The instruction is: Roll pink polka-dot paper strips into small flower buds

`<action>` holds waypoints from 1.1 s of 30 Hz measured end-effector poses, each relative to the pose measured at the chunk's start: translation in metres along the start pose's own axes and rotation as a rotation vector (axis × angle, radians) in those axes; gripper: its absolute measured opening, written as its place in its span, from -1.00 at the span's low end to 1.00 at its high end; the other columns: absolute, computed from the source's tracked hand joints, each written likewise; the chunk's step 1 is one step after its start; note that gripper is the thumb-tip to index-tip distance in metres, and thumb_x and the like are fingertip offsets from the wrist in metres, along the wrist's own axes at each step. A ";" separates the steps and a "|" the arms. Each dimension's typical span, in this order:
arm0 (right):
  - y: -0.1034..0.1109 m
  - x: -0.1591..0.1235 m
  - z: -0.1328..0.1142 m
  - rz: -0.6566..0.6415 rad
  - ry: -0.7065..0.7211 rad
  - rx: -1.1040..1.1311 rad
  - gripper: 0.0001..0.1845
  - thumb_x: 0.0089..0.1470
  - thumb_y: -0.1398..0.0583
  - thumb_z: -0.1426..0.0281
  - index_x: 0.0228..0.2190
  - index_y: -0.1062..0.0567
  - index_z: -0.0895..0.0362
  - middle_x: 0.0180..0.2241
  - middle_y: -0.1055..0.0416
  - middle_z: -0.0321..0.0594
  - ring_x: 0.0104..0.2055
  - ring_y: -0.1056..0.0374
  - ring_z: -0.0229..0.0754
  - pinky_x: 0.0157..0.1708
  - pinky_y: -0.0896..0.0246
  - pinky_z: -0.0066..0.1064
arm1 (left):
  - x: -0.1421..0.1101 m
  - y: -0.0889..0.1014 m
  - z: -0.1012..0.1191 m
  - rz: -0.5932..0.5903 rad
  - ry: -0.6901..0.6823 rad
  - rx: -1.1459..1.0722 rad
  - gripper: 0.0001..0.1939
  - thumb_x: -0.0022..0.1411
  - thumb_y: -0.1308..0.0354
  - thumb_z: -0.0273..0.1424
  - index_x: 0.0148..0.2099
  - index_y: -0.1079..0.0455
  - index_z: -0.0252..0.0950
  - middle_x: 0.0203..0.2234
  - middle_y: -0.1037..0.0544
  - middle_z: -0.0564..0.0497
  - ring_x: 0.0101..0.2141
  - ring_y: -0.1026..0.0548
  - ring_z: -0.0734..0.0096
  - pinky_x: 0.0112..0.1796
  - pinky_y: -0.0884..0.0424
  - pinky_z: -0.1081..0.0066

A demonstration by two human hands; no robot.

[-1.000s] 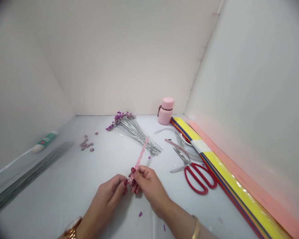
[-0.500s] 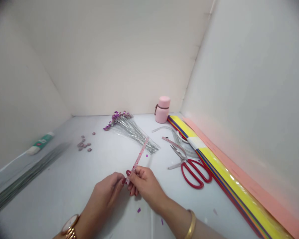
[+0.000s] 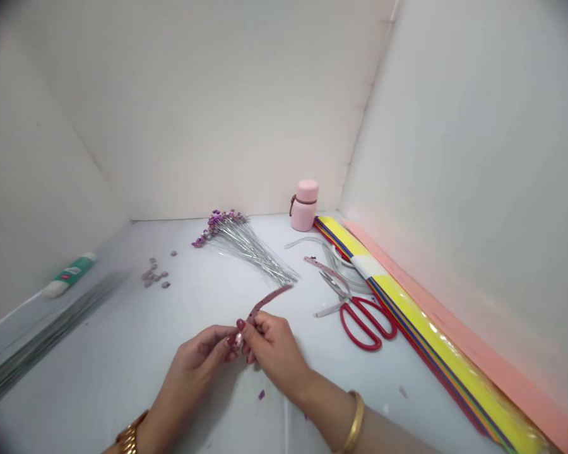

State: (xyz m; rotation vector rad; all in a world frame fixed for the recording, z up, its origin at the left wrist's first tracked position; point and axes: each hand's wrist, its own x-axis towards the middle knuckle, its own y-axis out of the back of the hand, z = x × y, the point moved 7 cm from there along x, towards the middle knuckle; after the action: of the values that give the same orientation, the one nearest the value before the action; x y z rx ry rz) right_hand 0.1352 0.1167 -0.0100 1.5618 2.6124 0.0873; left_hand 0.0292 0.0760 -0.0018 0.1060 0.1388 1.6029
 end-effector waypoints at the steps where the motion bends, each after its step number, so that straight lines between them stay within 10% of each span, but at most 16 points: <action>1: 0.000 0.001 0.001 0.005 -0.012 0.033 -0.64 0.03 -0.06 0.17 -0.60 -0.30 0.19 -0.67 -0.29 -0.34 -0.67 -0.17 -0.38 -0.65 -0.07 -0.55 | 0.001 0.000 -0.001 0.003 0.012 -0.006 -0.81 0.14 0.00 -0.37 -0.31 -0.42 -0.32 -0.54 -0.46 0.02 -0.46 -0.37 0.42 -0.38 -0.29 0.48; 17: -0.003 0.005 0.007 -0.047 -0.071 0.181 -0.64 -0.02 -0.10 0.13 -0.54 -0.33 0.20 -0.68 -0.26 -0.39 -0.70 -0.13 -0.43 -0.68 -0.02 -0.58 | 0.001 -0.001 0.003 0.023 0.028 -0.151 -0.80 0.17 0.02 -0.36 -0.28 -0.36 -0.37 -0.50 -0.49 -0.01 -0.46 -0.41 0.43 -0.39 -0.31 0.46; 27: -0.003 0.004 0.010 -0.050 -0.149 0.242 -0.60 -0.02 -0.08 0.09 -0.58 -0.31 0.20 -0.70 -0.26 -0.37 -0.72 -0.12 -0.42 -0.70 0.02 -0.58 | -0.003 0.001 0.015 0.021 -0.068 0.158 -0.77 0.17 0.04 -0.38 -0.42 -0.40 -0.29 -0.56 -0.48 0.05 -0.48 -0.40 0.43 -0.40 -0.28 0.50; 33: 0.005 0.004 0.005 0.048 -0.025 0.056 -0.63 0.02 -0.07 0.15 -0.60 -0.30 0.18 -0.68 -0.26 -0.36 -0.66 -0.16 -0.38 -0.65 -0.04 -0.54 | 0.001 -0.003 -0.005 -0.034 0.120 -0.094 -0.76 0.15 0.03 -0.33 -0.46 -0.34 -0.36 -0.61 -0.44 0.02 -0.54 -0.37 0.44 -0.46 -0.29 0.49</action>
State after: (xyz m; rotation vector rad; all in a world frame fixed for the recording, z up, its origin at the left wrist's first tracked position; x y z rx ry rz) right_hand 0.1383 0.1228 -0.0148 1.6320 2.5803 -0.0018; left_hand 0.0318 0.0768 -0.0073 -0.0648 0.1571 1.5794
